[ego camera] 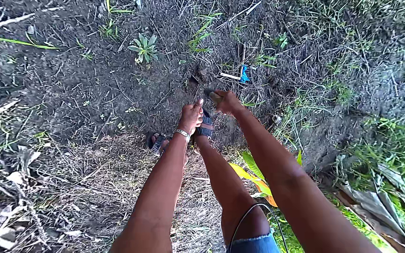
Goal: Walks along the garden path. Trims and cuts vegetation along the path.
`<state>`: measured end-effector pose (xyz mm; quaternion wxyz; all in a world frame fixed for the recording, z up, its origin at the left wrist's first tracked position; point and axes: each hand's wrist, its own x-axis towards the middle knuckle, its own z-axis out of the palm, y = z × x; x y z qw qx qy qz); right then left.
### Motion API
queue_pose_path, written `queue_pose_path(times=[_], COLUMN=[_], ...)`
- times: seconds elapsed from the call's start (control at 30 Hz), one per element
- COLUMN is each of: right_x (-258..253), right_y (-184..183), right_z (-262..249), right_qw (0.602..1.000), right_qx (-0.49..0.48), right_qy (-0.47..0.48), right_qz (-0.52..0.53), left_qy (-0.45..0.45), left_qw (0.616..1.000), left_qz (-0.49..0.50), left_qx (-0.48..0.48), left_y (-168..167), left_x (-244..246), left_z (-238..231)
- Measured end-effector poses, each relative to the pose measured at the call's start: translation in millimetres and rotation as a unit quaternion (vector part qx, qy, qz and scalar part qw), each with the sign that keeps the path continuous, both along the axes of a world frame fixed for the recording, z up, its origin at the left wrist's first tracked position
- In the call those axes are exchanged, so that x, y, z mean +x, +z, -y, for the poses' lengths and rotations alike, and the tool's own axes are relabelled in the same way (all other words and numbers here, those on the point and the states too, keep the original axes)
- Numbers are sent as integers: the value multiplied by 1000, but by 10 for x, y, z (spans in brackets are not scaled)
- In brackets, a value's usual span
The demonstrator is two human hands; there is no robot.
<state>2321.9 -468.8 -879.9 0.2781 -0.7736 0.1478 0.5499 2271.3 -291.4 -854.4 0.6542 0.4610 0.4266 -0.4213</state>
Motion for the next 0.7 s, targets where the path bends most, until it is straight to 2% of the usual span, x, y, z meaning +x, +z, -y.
queue_pose_path(times=[0.17, 0.3, 0.37, 0.43, 0.5, 0.57, 0.63, 0.7], right_x=[-86, -142, -283, -375, -411, -507, -474, -391], right_y=[158, 867, 1236, 1406, 1275, 949, 754, 796], right_z=[-98, -253, -261, -288, -353, -388, -378, -291], right_qw=[999, 991, 989, 989, 990, 995, 998, 993], right_qx=[-18, -65, -67, -73, -78, -67, -43, -9], right_qy=[29, 121, 130, 126, 114, 68, -6, -109], right_qz=[20, 2, 23, 11, -19, -30, -41, -34], left_qy=[-19, -20, 4, 29, 61, 88, 111, 149], left_qw=[1000, 999, 1000, 1000, 998, 996, 992, 984], left_qz=[24, 42, 16, -4, -10, 0, 54, 96], left_qx=[2, -8, -7, 2, 8, 5, -14, -33], left_y=[257, 781, 1065, 1396, 1781, 2173, 2441, 2575], left_x=[-76, -275, -382, -482, -541, -524, -377, -204], left_z=[-94, -391, -561, -708, -795, -846, -892, -915])
